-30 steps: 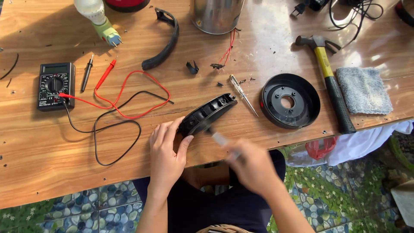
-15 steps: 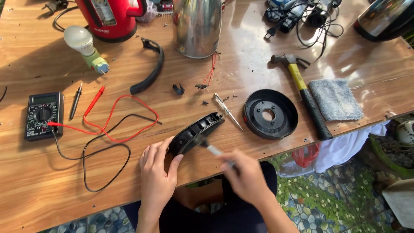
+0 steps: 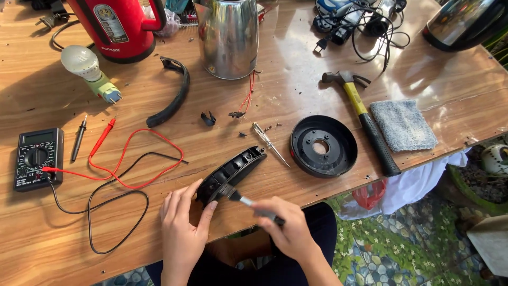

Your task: Scrubbing and cleaning components of a kettle handle using a brush and other tools.

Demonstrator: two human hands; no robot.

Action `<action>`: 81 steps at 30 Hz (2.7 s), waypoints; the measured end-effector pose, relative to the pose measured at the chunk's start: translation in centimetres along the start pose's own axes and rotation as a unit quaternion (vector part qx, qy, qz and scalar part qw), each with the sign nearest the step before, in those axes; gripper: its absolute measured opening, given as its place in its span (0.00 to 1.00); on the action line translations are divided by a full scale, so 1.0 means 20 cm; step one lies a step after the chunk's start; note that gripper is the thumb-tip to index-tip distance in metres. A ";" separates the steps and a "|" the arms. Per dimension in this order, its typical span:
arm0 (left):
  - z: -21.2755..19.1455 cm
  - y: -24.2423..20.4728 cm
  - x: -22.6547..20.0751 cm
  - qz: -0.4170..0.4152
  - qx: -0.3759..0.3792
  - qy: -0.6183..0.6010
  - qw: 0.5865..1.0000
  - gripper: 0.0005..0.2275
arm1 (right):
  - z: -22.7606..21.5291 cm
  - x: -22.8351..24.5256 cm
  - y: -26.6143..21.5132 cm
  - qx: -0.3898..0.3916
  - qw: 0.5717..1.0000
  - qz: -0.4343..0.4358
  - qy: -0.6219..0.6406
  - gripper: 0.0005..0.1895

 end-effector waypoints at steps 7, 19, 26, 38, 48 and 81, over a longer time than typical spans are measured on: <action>0.00 0.02 -0.01 0.014 -0.010 0.007 1.000 0.20 | 0.10 0.06 -0.03 0.049 0.996 -0.055 -0.052 0.10; 0.00 0.03 -0.01 0.004 -0.001 -0.003 1.000 0.19 | -0.10 0.11 0.09 -0.109 0.988 0.059 -0.097 0.12; -0.03 0.05 -0.03 0.004 0.011 0.000 1.000 0.17 | 0.00 0.14 0.07 -0.028 0.991 0.025 -0.127 0.18; -0.02 0.05 -0.03 0.001 0.018 -0.009 1.000 0.17 | 0.03 0.07 0.05 0.020 0.995 0.074 -0.058 0.14; -0.02 0.04 -0.04 0.002 0.015 -0.005 1.000 0.18 | -0.06 0.00 0.13 -0.027 0.992 0.121 -0.010 0.19; 0.03 0.00 -0.04 -0.045 -0.045 0.071 0.995 0.19 | 0.12 -0.04 0.19 0.015 0.989 0.143 0.045 0.21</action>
Point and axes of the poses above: each hand's wrist, its own y-axis towards the middle knuckle, its own z-axis out of the palm, x = y × z, the point moved 8 cm from there along y, towards the middle knuckle, and after that the axes turned 12 degrees about y, right-handed, at the moved point
